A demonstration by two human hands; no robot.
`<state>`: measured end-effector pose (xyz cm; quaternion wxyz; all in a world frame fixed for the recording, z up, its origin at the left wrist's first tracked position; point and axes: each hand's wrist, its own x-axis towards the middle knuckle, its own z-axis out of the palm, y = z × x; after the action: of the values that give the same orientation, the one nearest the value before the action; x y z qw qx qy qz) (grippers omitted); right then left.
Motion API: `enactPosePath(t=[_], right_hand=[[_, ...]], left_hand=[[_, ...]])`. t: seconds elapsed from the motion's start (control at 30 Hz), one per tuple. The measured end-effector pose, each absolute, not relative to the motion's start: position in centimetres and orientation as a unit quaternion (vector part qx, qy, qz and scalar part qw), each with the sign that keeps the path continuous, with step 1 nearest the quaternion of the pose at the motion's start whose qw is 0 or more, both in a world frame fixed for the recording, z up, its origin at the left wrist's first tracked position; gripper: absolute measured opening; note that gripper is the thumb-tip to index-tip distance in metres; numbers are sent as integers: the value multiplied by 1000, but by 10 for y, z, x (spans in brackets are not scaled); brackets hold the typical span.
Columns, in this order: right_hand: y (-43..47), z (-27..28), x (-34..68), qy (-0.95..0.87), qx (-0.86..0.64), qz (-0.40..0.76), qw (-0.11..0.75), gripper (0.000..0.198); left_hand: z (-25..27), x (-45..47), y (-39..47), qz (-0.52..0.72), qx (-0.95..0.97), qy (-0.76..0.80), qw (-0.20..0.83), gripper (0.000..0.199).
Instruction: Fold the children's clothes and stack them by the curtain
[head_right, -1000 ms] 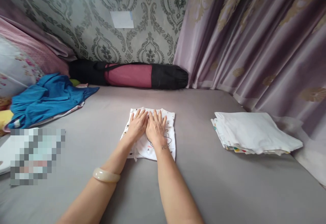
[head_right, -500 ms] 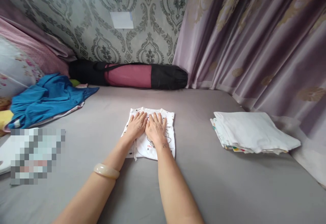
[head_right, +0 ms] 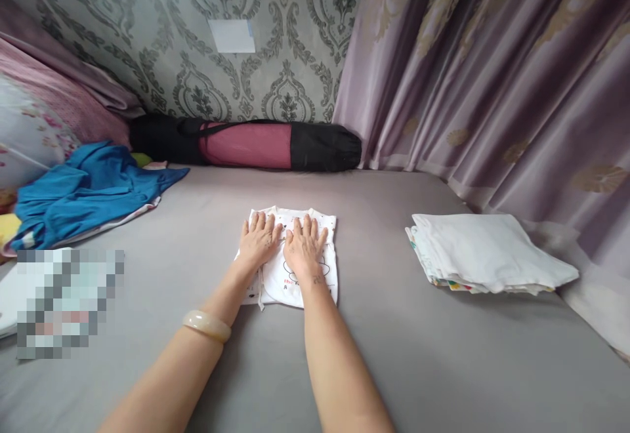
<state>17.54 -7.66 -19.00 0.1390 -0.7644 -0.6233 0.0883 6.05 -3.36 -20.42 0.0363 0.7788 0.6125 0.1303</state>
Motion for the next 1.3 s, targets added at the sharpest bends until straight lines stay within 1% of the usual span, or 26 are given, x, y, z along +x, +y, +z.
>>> enactPosePath(t=[0.17, 0.3, 0.37, 0.47, 0.53, 0.7, 0.87, 0.97, 1.07, 1.2, 1.3], right_hand=[[-77, -186, 177, -617, -766, 103, 147, 54], [-79, -181, 183, -585, -792, 50, 168, 55], [-79, -180, 187, -559, -813, 46, 158, 56], [-79, -182, 191, -526, -837, 71, 132, 58], [-77, -184, 192, -522, -841, 77, 121, 58], [-76, -187, 192, -523, -841, 73, 115, 59], [-77, -185, 192, -526, -837, 69, 134, 58], [-77, -183, 189, -546, -823, 53, 150, 56], [-77, -183, 183, -603, -781, 46, 159, 54], [-78, -186, 177, -659, -734, 72, 148, 52], [-78, -188, 176, -665, -731, 81, 129, 52]], left_hand=[[-199, 60, -35, 167, 769, 616, 38, 57], [-197, 55, -36, 223, 738, 638, 5, 54], [-196, 53, -35, 199, 735, 648, 13, 57], [-196, 51, -34, 136, 738, 660, 38, 62], [-195, 51, -34, 115, 737, 664, 41, 63], [-195, 52, -34, 112, 737, 665, 35, 64], [-199, 50, -34, 144, 741, 656, 16, 60], [-198, 52, -34, 182, 750, 636, -14, 57], [-198, 58, -36, 211, 778, 592, -28, 53], [-202, 65, -39, 184, 828, 529, 17, 46], [-207, 65, -38, 163, 836, 522, 43, 45]])
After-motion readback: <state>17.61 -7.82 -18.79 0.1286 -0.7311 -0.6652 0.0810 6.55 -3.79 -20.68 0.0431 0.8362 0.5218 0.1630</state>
